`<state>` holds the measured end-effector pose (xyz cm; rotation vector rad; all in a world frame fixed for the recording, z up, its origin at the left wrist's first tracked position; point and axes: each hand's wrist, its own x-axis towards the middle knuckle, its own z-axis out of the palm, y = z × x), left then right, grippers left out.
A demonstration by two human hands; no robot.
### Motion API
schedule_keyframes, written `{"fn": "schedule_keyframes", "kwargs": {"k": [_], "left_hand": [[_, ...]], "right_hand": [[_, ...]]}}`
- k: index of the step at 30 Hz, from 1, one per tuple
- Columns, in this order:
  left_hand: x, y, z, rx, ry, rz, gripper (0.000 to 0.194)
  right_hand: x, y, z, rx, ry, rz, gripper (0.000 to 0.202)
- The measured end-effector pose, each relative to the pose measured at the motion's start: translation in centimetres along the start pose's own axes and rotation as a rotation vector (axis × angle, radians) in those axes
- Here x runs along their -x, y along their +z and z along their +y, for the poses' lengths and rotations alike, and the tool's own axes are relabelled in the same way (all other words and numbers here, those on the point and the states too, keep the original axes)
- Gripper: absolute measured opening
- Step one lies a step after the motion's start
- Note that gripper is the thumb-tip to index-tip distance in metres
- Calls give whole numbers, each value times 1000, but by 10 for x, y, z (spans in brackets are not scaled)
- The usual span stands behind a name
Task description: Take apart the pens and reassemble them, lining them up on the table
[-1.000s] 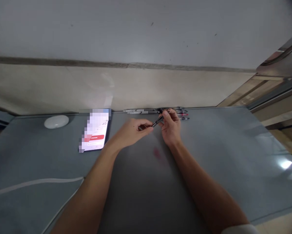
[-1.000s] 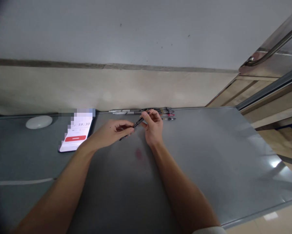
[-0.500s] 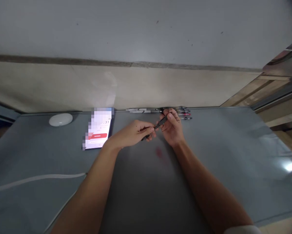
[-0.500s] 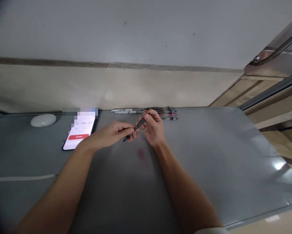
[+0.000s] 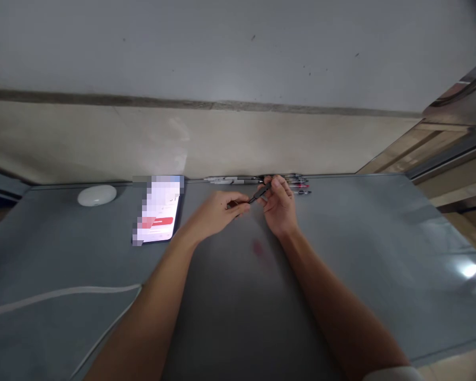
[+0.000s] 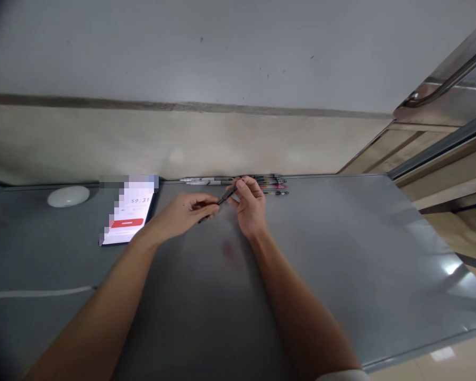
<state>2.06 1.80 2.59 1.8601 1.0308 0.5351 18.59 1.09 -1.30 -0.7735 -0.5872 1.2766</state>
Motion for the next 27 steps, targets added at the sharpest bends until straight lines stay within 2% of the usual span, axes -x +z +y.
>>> {"fn": "schedule_keyframes", "kwargs": {"k": [4,9,12,15,19,21,24,27], "left_hand": [[2,-4,1,31,27,-83,29],[6,-5,3,100,38,-241,32],[6,-5,4,124,32,-277,32],[5,-4,5,93,24,-213,29],[2,0,1,23,-6,-24,21],[1,1,0,22,-8,31,21],[1,1,-2,14,7,27,23],[2,-2,-1,13,28,-37,26]], "right_hand": [[2,-1,-1,-74,15,-55,20],[5,-5,-2,-183,26,-230,20],[6,-6,-2,-227,55,-285,21],[5,-5,-2,-220,42,-232,21],[1,-2,0,-134,19,-81,20],[1,-1,0,-109,6,-67,19],[1,0,-1,-117,11,-85,18],[2,-1,-2,-125,25,-89,19]]}}
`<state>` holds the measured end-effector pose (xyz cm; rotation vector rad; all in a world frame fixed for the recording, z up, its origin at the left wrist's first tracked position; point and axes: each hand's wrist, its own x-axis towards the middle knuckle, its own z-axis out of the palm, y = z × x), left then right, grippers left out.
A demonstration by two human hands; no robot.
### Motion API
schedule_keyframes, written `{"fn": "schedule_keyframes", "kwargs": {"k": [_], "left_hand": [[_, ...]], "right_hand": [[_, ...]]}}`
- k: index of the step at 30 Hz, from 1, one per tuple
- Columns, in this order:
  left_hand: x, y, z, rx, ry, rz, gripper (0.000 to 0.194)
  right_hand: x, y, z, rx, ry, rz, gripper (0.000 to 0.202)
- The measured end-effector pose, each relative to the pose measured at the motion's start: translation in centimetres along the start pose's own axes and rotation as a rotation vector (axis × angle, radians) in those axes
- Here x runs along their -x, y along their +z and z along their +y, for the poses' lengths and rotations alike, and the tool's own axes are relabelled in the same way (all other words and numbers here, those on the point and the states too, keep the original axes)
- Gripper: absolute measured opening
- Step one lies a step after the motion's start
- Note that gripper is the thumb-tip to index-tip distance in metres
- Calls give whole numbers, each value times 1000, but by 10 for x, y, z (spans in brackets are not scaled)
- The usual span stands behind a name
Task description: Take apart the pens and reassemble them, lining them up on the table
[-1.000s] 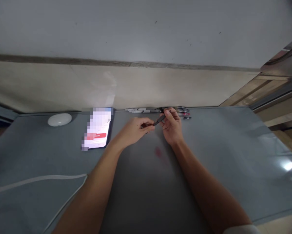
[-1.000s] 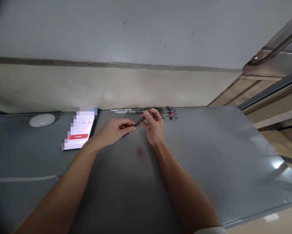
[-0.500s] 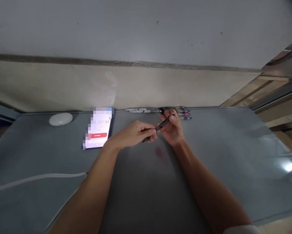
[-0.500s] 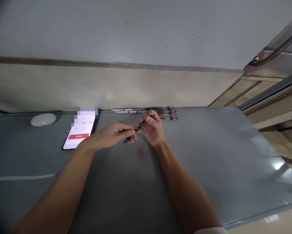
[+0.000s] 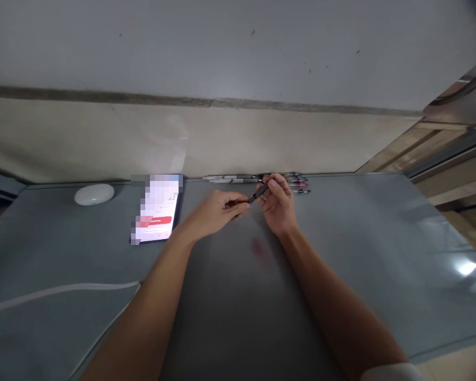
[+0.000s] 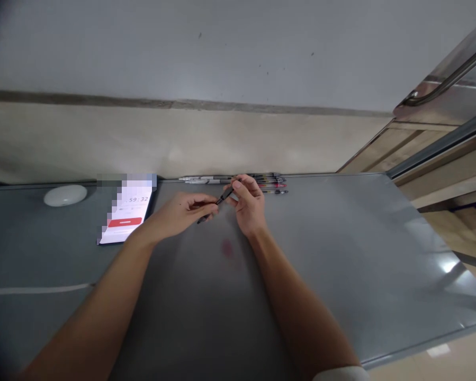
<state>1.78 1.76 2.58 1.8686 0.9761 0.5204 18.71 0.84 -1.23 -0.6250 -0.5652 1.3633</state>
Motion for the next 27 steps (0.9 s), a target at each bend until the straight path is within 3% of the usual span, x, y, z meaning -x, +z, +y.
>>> {"fn": "schedule_keyframes", "kwargs": {"k": [5,8,15,17,23,27], "left_hand": [[3,-1,1,47,24,-168,34],[3,0,3,69,20,-196,34],[0,4,3,14,-22,50,19],[-1,3,2,11,-21,64,18],[0,-1,-1,22,5,-24,27],[2,-1,-2,77,29,-154,33]], "right_hand": [[3,-3,-1,-11,-4,-104,20],[3,-3,-2,9,-4,-123,21],[-2,0,1,91,-47,91,25],[-2,1,1,100,-50,116,25],[-1,2,0,77,-38,80,19],[1,-1,0,13,-23,-48,19]]}}
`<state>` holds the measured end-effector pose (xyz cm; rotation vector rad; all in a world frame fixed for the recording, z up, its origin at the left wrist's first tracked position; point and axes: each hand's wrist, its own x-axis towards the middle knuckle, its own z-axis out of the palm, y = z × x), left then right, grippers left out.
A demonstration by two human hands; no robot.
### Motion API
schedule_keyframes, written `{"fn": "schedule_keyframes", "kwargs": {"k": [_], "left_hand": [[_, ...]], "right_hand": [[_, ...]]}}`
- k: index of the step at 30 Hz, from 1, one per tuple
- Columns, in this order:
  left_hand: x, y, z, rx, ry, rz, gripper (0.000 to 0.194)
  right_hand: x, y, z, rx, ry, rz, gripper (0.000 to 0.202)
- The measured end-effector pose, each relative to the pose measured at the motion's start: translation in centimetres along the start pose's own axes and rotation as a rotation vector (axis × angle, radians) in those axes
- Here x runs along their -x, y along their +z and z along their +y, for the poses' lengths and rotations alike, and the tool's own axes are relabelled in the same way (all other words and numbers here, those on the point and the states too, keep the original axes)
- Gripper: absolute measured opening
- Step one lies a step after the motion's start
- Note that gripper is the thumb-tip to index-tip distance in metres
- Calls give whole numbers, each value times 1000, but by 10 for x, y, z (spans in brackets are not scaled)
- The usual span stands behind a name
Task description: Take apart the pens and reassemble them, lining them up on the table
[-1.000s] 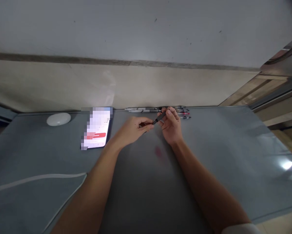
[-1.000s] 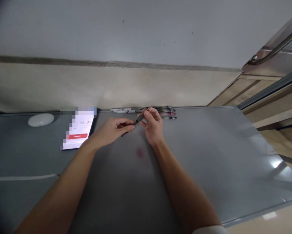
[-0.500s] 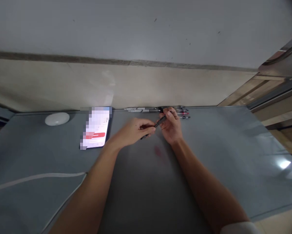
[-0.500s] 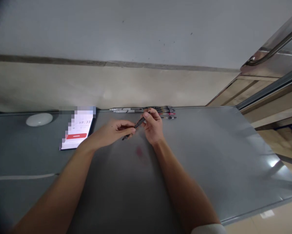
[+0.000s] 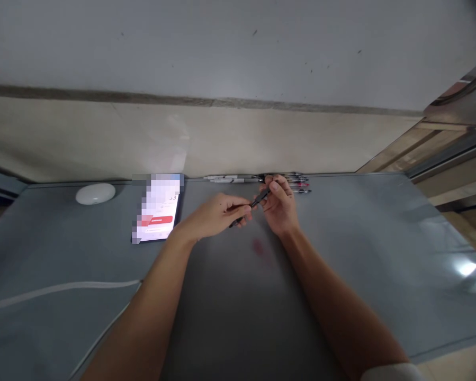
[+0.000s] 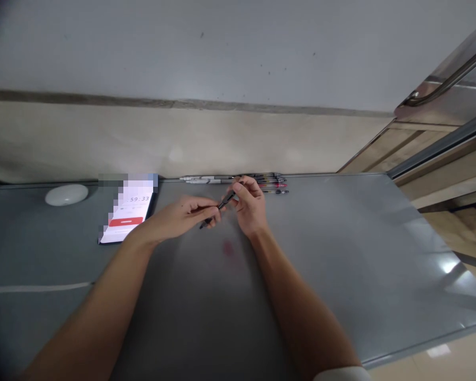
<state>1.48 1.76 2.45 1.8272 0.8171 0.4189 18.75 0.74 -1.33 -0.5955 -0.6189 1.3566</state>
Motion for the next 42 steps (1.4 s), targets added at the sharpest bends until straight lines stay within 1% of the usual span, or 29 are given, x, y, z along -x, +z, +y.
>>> {"fn": "schedule_keyframes", "kwargs": {"k": [2,5,7,11,14,17,22,25,28,33,36,39,42], "left_hand": [[1,0,1,30,-7,-56,34],[2,1,4,39,-14,-77,33],[2,2,5,16,-11,-39,32],[-1,6,3,-68,-15,128,28],[-3,7,0,-84,-20,178,25],[-2,5,-2,-73,-15,152,26],[1,0,2,11,-6,-8,33],[2,-1,5,63,-23,-57,33],[2,1,6,77,-35,-33,30],[-1,4,2,26,-45,77,27],[-2,5,-1,-3,-47,103,26],[-2,3,-2,11,-36,81,28],[0,1,0,64,-27,10,31]], "right_hand": [[2,0,-1,-36,19,-68,20],[3,0,-2,-39,37,-90,22],[3,0,-2,-25,27,-56,22],[-1,0,1,-10,13,51,20],[-2,0,2,-11,14,70,17],[-2,0,2,-9,14,52,18],[1,-1,0,33,17,-10,20],[1,-2,0,42,18,-41,21],[1,-3,1,32,4,-37,21],[-1,-1,3,54,-17,65,20],[-1,1,3,59,-27,80,18],[0,2,2,58,-21,47,16],[2,2,0,47,-2,-4,18]]}}
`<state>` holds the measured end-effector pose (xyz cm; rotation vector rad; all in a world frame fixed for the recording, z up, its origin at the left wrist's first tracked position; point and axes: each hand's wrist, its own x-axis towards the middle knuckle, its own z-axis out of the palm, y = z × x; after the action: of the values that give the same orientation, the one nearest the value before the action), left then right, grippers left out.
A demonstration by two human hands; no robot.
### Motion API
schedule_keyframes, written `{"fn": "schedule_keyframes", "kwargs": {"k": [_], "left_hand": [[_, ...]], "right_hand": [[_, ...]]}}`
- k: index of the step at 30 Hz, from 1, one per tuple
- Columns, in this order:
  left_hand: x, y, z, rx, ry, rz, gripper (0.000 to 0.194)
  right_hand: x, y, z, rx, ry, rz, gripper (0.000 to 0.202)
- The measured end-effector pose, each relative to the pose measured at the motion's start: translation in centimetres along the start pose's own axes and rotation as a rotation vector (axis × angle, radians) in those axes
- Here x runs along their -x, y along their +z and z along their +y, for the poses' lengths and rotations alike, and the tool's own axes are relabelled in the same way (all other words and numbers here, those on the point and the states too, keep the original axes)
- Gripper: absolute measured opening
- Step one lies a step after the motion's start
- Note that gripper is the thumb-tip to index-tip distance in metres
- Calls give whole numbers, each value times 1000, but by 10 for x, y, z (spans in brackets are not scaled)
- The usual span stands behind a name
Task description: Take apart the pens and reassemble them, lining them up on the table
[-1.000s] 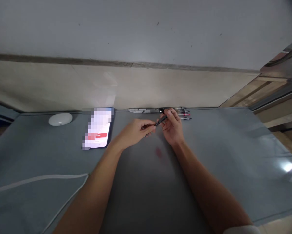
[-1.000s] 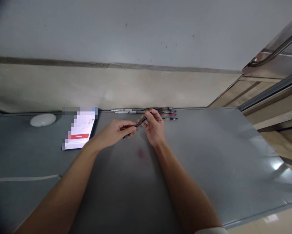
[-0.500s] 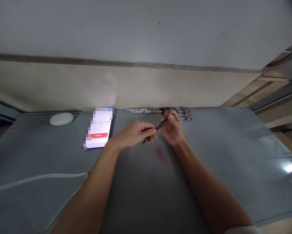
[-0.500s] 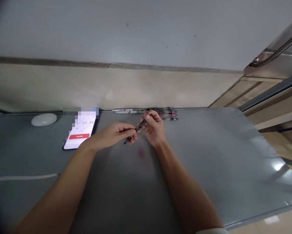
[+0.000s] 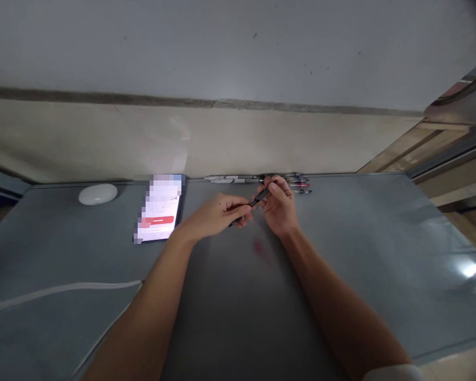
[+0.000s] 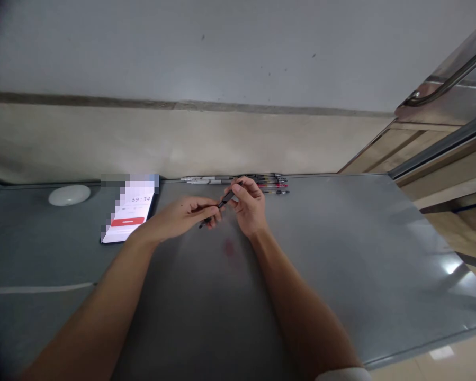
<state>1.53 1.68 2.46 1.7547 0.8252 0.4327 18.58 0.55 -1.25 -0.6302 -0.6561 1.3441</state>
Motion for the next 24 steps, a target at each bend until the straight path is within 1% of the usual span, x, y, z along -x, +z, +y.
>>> {"fn": "schedule_keyframes", "kwargs": {"k": [4,6,9,19,24], "left_hand": [[3,0,5,58,-24,-120,35],[4,1,7,61,-30,-140,36],[4,1,7,47,-35,-118,35],[4,1,4,60,-72,-4,26],[3,-2,3,16,-58,56,23]], "right_hand": [[2,-2,-2,-24,26,-42,22],[3,-2,-2,-36,39,-68,23],[3,-3,-1,-48,45,-95,24],[2,-4,2,-65,9,-113,19],[0,1,-3,-23,20,-75,19]]}}
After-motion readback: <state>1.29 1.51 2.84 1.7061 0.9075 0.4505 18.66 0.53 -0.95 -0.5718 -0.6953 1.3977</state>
